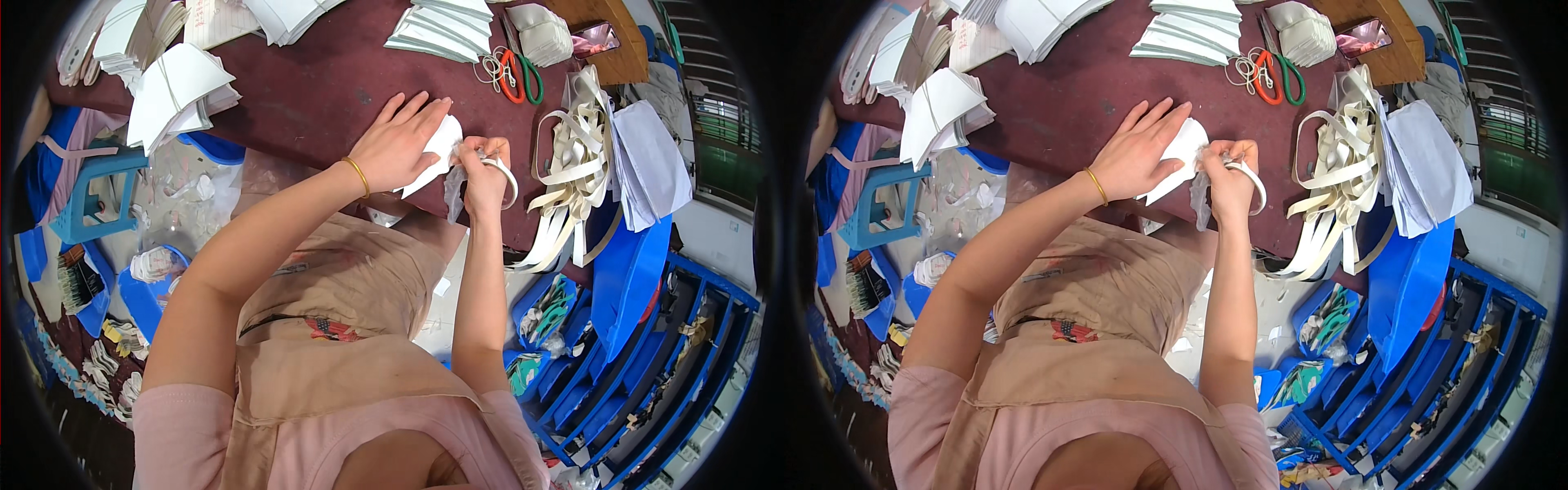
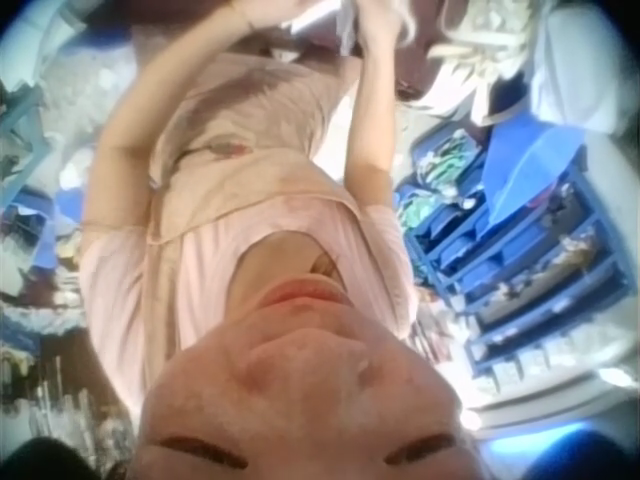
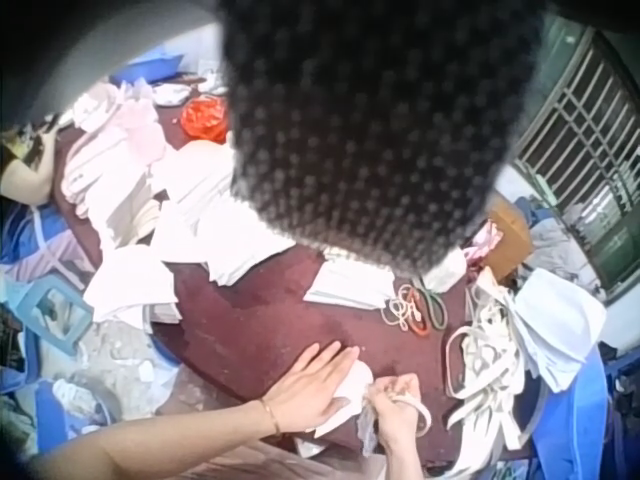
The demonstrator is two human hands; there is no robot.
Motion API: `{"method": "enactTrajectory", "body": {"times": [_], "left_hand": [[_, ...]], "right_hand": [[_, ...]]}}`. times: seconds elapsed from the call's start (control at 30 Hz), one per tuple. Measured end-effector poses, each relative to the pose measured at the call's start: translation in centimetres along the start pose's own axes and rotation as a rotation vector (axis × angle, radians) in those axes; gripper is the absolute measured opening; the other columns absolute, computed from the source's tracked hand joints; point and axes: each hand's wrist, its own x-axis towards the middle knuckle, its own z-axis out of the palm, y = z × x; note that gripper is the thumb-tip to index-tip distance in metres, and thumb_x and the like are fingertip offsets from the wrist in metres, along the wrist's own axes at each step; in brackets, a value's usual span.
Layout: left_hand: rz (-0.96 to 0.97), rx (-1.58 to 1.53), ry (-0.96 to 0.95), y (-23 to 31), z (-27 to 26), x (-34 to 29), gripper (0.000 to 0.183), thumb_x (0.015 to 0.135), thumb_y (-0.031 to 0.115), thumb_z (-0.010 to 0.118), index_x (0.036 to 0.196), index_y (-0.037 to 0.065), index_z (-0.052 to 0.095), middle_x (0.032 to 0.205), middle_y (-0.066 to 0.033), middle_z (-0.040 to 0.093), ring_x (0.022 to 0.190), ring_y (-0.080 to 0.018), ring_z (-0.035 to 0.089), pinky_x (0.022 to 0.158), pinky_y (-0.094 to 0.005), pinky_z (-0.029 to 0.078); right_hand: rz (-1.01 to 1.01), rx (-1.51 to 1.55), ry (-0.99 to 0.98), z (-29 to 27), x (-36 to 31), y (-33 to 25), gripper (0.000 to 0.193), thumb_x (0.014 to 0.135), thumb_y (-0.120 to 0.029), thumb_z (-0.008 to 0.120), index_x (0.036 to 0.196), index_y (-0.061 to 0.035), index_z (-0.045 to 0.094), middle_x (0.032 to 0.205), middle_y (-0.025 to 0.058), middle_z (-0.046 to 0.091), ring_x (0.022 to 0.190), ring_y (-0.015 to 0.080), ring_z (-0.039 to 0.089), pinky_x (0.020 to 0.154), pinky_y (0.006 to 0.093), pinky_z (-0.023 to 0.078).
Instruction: Manually organizing and stacking small white fabric shoe components.
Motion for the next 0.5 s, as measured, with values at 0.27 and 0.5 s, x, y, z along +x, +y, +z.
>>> {"method": "enactTrajectory", "body": {"times": [0.27, 0.5], "left_hand": [[-0.024, -0.150, 0.066, -0.2, -0.2, 0.1, 0.078, 0.081, 0.021, 0.064, 0.143, 0.001, 0.021, 0.136, -0.0187, 0.043, 0.133, -0.0331, 0.032, 0.112, -0.0444, 0.019], [-0.065, -0.156, 0.052, -0.2, -0.1, 0.2, 0.079, 0.080, 0.022, 0.064, 0.143, 0.002, 0.020, 0.136, -0.0184, 0.043, 0.133, -0.0328, 0.033, 0.111, -0.0442, 0.020]], "right_hand": [[0.025, -0.129, -0.053, -0.1, 0.4, -0.5, 0.025, 0.082, 0.005, 0.056, 0.088, -0.0082, 0.035, 0.085, 0.0107, 0.058, 0.064, 0.0131, 0.057, 0.057, 0.0252, 0.049], [-0.056, -0.536, 0.011, 0.8, 1.6, -1.8, 0.019, 0.082, -0.003, 0.054, 0.090, -0.0062, 0.038, 0.075, 0.0113, 0.061, 0.053, 0.0144, 0.055, 0.049, 0.0276, 0.047]]}}
